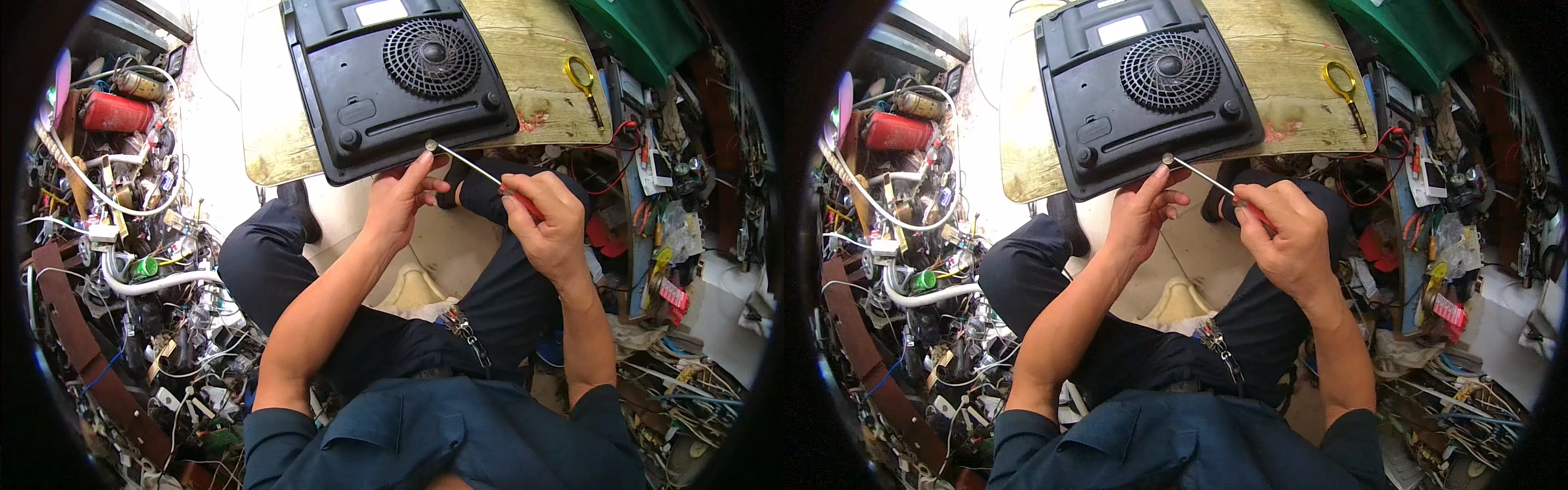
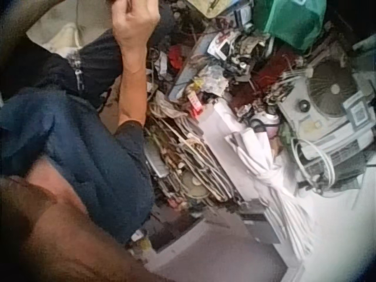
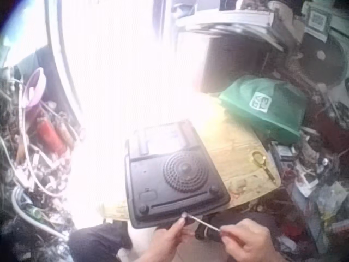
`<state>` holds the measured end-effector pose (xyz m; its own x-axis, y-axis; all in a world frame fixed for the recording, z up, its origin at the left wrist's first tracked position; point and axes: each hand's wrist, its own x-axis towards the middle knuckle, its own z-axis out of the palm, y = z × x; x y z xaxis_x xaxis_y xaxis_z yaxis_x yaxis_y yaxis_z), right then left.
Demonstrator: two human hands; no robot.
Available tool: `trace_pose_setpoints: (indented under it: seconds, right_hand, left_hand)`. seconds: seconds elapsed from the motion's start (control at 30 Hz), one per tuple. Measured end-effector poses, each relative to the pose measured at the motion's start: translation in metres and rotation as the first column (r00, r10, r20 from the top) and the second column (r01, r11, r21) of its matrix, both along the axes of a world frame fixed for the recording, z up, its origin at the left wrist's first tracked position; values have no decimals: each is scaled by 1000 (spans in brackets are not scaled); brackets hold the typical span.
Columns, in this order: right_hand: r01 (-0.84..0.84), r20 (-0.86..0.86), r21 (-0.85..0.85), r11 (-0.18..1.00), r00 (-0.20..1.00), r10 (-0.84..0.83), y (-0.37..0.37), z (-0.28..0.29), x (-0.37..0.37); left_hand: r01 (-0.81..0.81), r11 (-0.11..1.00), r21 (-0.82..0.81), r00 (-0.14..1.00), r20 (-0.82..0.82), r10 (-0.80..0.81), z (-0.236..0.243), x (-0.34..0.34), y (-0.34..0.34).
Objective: The person tests a Haier induction cooktop by pressing buttons and plugging it into a power strip. They then flip the cooktop over and use a screwdriver to remove screws from the back panel.
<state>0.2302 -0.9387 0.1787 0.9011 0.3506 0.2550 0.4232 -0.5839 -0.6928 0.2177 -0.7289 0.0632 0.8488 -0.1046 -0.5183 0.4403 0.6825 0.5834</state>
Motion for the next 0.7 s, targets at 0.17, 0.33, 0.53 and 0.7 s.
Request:
trace_pose_setpoints:
  seconds: [0.17, 0.33, 0.53, 0.7]
  right_hand:
    - [-30, -16, -78, 996, 999, 29, 4, 6, 3]
    - [-57, 34, -143, 988, 998, 62, 7, 14, 5]
    - [-115, 104, -310, 944, 983, 153, 16, 28, 7]
    - [-183, 121, -457, 870, 957, 264, 26, 47, 14]
  left_hand:
    - [3, 999, -52, 1000, -29, -5, 3, 3, -2]
    - [-11, 990, -144, 999, -33, 7, 9, 6, -7]
    - [-45, 980, -194, 995, -101, 26, 15, 8, -9]
    - [-35, 975, -219, 997, -78, 18, 12, 8, -8]
